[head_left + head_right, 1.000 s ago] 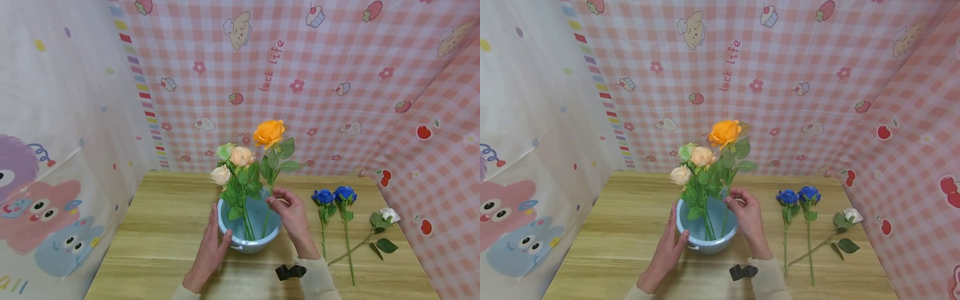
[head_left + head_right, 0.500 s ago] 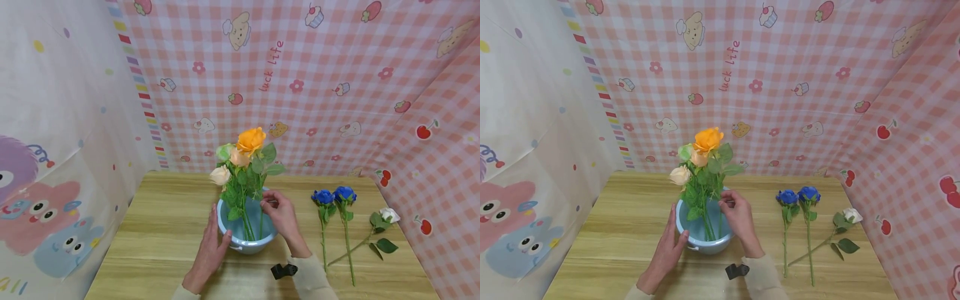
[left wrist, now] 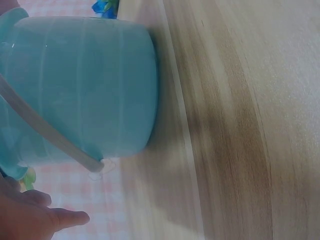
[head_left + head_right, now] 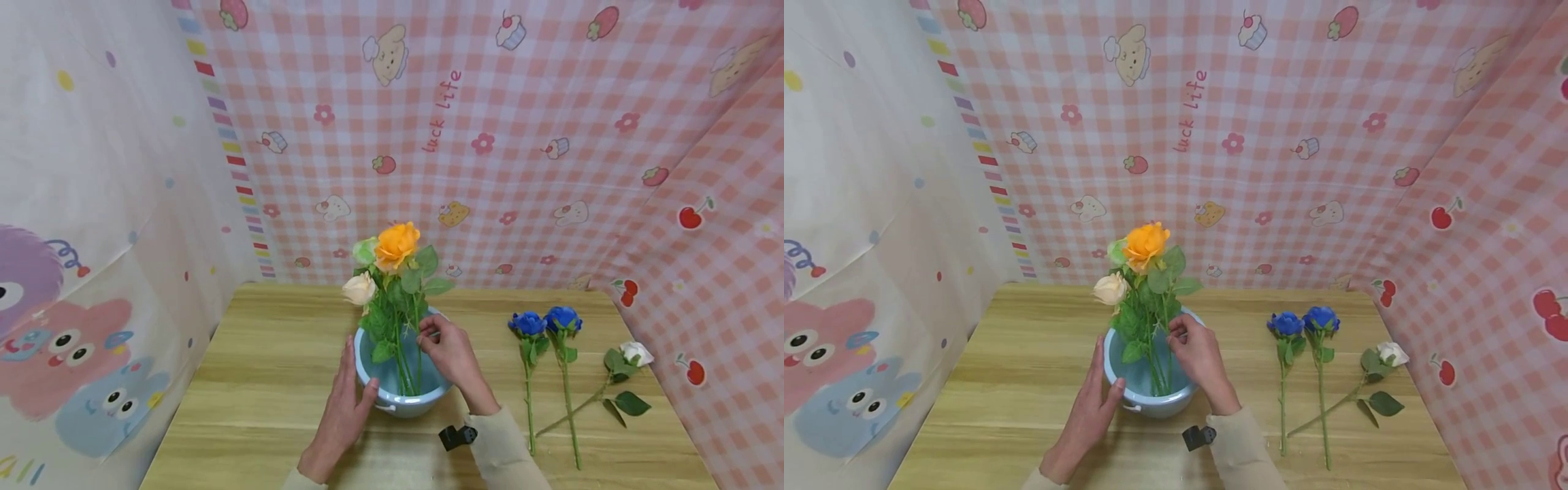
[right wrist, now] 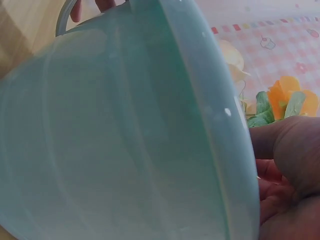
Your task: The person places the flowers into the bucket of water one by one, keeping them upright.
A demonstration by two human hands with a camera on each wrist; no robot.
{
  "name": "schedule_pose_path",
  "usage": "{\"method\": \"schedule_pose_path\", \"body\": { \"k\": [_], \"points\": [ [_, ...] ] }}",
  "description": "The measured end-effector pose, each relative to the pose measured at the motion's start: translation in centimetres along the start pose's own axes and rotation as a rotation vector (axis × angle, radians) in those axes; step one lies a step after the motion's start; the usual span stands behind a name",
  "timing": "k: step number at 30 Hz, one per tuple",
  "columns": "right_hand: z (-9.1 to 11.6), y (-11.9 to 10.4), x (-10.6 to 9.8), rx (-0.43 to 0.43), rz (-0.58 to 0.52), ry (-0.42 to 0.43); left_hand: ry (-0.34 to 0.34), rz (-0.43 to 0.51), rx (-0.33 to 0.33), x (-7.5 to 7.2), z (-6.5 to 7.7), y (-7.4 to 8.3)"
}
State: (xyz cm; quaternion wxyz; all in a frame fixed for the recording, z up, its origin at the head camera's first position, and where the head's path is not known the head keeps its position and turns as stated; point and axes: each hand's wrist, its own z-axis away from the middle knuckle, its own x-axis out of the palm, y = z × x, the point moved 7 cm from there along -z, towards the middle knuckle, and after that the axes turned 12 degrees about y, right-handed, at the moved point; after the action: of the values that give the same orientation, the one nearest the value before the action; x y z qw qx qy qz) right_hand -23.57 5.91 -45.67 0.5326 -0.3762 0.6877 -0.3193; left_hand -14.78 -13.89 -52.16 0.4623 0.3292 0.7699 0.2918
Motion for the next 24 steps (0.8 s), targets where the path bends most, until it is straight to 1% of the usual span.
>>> {"method": "schedule_pose_path", "body": {
  "k": [6,12,18,24],
  "points": [
    [-0.1,-0.4,0.6,-0.054,0.058,-0.006,0.004,0.007,0.004,-0.1,0.0,0.1],
    [-0.3,-0.6,1.2,-0.083,0.077,-0.017,0.0,0.009,-0.004,-0.1,0.1,0.0],
    [-0.5,-0.6,1.7,-0.092,0.07,-0.031,-0.001,0.005,-0.007,-0.1,0.1,0.0],
    [-0.6,-0.5,2.5,-0.071,0.062,-0.089,0.008,-0.004,0.007,0.0,0.1,-0.1]
  ]
}}
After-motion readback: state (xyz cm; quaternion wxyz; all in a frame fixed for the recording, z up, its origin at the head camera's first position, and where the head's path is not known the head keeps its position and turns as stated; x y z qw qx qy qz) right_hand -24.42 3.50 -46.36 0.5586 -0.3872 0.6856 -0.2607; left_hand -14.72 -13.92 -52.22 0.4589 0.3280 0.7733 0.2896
